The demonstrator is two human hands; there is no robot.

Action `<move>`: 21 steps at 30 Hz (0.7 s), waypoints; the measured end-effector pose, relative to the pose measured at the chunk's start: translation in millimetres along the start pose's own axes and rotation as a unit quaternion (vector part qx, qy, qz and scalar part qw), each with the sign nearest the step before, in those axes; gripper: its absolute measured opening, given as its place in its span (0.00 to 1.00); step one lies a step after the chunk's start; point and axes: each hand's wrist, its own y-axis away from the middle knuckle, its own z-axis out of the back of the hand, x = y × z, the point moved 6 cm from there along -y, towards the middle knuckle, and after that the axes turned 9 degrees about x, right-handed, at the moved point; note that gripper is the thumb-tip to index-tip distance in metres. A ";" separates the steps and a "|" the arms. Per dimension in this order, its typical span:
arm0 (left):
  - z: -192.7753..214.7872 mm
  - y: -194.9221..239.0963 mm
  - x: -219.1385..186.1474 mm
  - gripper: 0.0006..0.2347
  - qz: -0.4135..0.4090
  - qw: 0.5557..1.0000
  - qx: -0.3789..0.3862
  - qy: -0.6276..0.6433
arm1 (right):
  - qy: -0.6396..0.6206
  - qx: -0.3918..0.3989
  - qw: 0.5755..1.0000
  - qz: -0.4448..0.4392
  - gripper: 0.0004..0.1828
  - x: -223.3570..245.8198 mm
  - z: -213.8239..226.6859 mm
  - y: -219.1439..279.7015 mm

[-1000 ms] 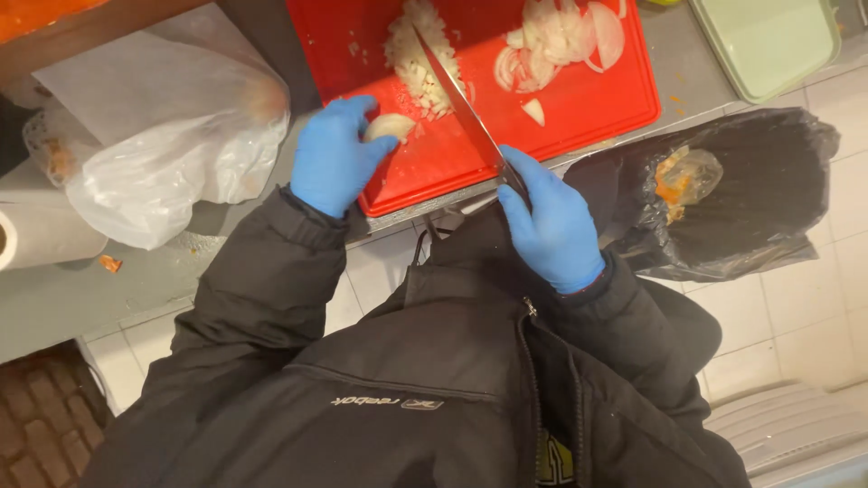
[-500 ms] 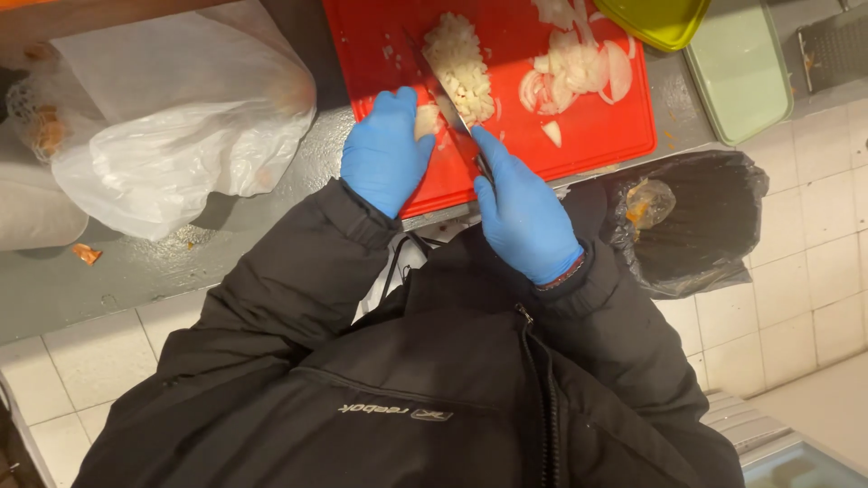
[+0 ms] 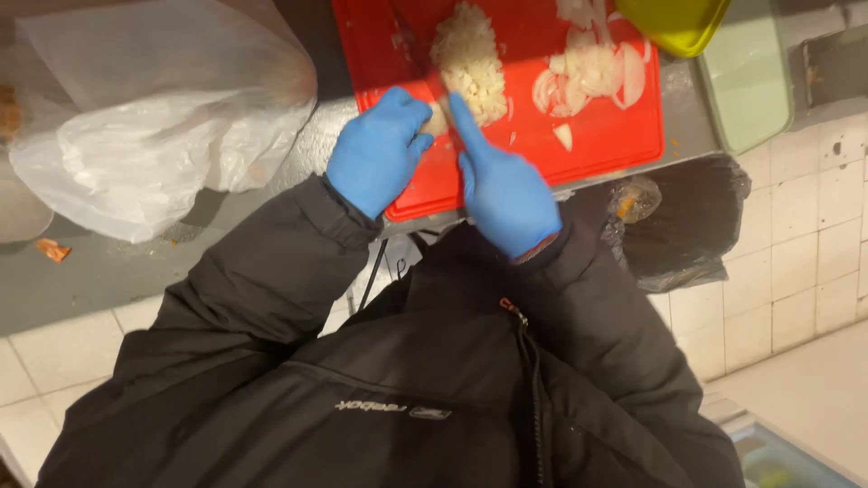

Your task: Dicing a white onion on a red cutting board using a chef's knife.

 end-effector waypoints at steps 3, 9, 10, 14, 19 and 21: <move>-0.9 0.5 3.9 0.09 0.021 1.000 0.011 0.004 | -0.042 0.091 0.995 -0.012 0.35 -1.3 11.6 -2.5; 1.4 12.1 7.8 0.08 0.011 0.999 -0.023 0.043 | -0.015 0.032 0.998 0.046 0.38 12.5 -27.8 12.2; 3.3 10.4 6.2 0.08 0.001 0.999 -0.026 0.043 | 0.025 0.009 0.999 0.039 0.37 12.6 -23.8 7.7; 3.5 7.5 3.1 0.05 -0.001 0.999 -0.022 0.044 | -0.037 0.088 0.995 0.039 0.35 18.5 20.7 0.7; 0.7 19.9 14.5 0.02 0.004 0.997 -0.035 0.062 | -0.003 0.106 0.994 -0.011 0.37 14.8 -17.1 12.4; -0.9 14.7 11.5 0.02 -0.024 0.997 -0.033 0.060 | -0.032 0.078 0.996 -0.039 0.38 5.2 -25.2 8.1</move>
